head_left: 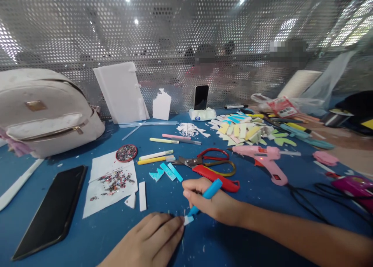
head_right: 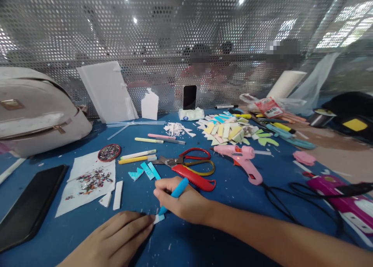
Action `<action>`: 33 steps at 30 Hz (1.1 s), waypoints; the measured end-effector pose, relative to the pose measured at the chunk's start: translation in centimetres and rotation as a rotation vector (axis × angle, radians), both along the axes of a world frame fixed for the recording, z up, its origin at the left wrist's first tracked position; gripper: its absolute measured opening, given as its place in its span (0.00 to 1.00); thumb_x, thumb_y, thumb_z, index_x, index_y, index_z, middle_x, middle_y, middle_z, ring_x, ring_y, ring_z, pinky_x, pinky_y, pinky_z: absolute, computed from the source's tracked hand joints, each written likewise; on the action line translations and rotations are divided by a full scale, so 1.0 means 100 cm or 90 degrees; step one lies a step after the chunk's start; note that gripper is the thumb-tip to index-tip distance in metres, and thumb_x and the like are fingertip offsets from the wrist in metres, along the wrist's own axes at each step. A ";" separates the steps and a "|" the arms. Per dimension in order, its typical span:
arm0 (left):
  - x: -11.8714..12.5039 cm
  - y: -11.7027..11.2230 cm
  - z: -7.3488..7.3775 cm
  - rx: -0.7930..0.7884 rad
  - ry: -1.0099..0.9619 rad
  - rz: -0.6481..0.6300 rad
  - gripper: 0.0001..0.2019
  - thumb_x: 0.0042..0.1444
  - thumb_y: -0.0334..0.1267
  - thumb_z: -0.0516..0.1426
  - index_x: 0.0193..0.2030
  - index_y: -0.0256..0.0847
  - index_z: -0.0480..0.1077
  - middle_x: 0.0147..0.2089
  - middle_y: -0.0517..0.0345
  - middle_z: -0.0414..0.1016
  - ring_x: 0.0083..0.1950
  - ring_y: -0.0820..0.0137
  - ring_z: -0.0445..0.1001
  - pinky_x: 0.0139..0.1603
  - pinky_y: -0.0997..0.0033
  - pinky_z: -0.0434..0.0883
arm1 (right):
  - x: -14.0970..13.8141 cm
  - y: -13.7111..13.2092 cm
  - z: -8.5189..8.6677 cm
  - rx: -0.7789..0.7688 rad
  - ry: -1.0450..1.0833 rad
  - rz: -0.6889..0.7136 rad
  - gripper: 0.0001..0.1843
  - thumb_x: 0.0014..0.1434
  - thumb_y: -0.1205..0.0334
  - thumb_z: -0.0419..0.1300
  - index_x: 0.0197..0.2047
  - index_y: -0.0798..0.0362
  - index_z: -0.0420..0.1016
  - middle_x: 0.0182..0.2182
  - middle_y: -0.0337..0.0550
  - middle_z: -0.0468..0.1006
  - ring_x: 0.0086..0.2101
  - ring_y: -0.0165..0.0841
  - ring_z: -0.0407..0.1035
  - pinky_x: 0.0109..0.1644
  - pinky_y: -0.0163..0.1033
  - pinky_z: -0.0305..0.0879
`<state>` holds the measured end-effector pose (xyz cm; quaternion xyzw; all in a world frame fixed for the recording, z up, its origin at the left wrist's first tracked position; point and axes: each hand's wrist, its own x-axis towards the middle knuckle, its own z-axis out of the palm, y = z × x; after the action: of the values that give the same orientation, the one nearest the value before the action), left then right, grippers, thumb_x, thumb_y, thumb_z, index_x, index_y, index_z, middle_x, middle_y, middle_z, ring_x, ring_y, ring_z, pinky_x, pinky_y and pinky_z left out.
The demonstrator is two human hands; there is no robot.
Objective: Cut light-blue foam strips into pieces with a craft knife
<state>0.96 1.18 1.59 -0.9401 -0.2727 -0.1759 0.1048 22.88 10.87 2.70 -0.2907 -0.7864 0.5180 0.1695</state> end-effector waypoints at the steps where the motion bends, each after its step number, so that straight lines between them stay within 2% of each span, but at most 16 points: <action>1: 0.000 -0.001 0.000 -0.019 0.008 -0.002 0.19 0.73 0.31 0.42 0.61 0.29 0.69 0.57 0.48 0.76 0.53 0.64 0.77 0.51 0.68 0.77 | 0.000 0.000 0.000 0.006 -0.001 -0.008 0.19 0.66 0.58 0.50 0.23 0.51 0.52 0.20 0.31 0.54 0.23 0.27 0.52 0.26 0.35 0.47; 7: -0.002 -0.003 -0.003 -0.047 -0.022 -0.009 0.18 0.72 0.29 0.44 0.61 0.27 0.68 0.56 0.43 0.76 0.55 0.63 0.75 0.52 0.66 0.78 | 0.001 -0.001 -0.004 0.033 -0.016 0.012 0.20 0.66 0.60 0.50 0.23 0.51 0.51 0.20 0.31 0.53 0.23 0.26 0.53 0.27 0.35 0.47; 13: -0.002 -0.004 0.007 -0.078 0.013 -0.018 0.21 0.71 0.28 0.41 0.63 0.26 0.66 0.58 0.41 0.74 0.57 0.61 0.74 0.56 0.63 0.76 | -0.001 -0.001 -0.005 0.008 0.016 -0.011 0.20 0.66 0.58 0.51 0.23 0.51 0.53 0.20 0.31 0.57 0.24 0.27 0.55 0.28 0.34 0.50; 17: -0.001 -0.005 0.007 -0.072 -0.001 -0.017 0.21 0.72 0.29 0.40 0.62 0.26 0.67 0.57 0.39 0.74 0.57 0.61 0.73 0.55 0.64 0.77 | -0.002 -0.001 -0.007 0.000 0.016 0.005 0.21 0.67 0.56 0.51 0.23 0.51 0.52 0.19 0.31 0.53 0.23 0.27 0.53 0.27 0.34 0.49; 22: 0.000 -0.005 -0.001 -0.042 -0.047 -0.009 0.20 0.72 0.29 0.41 0.60 0.26 0.69 0.54 0.41 0.76 0.54 0.63 0.75 0.53 0.67 0.77 | -0.002 -0.001 -0.004 0.009 0.013 -0.006 0.20 0.66 0.58 0.51 0.23 0.51 0.53 0.20 0.31 0.53 0.24 0.27 0.53 0.27 0.34 0.49; 26: -0.003 -0.002 0.003 -0.075 0.001 -0.012 0.18 0.73 0.30 0.44 0.62 0.29 0.68 0.55 0.44 0.75 0.54 0.63 0.75 0.55 0.68 0.76 | 0.000 -0.001 -0.003 0.036 -0.010 -0.006 0.19 0.66 0.60 0.51 0.24 0.52 0.52 0.21 0.30 0.52 0.24 0.26 0.51 0.27 0.34 0.46; 29: -0.003 0.001 0.005 -0.054 0.008 -0.012 0.19 0.73 0.31 0.43 0.61 0.29 0.69 0.55 0.46 0.76 0.53 0.64 0.75 0.54 0.69 0.76 | 0.002 -0.001 -0.004 0.041 -0.011 0.005 0.20 0.66 0.61 0.52 0.24 0.51 0.49 0.20 0.30 0.50 0.24 0.25 0.48 0.27 0.34 0.45; 33: -0.002 0.001 -0.006 -0.025 -0.016 -0.005 0.20 0.74 0.32 0.42 0.59 0.30 0.70 0.54 0.46 0.76 0.53 0.65 0.74 0.53 0.71 0.76 | 0.002 -0.001 -0.004 0.008 0.004 0.008 0.21 0.67 0.60 0.51 0.24 0.51 0.48 0.20 0.30 0.49 0.23 0.25 0.47 0.27 0.34 0.45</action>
<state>0.77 1.23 0.94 -0.9408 -0.2734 -0.1825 0.0826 23.05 10.75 2.33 -0.2831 -0.7910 0.5148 0.1710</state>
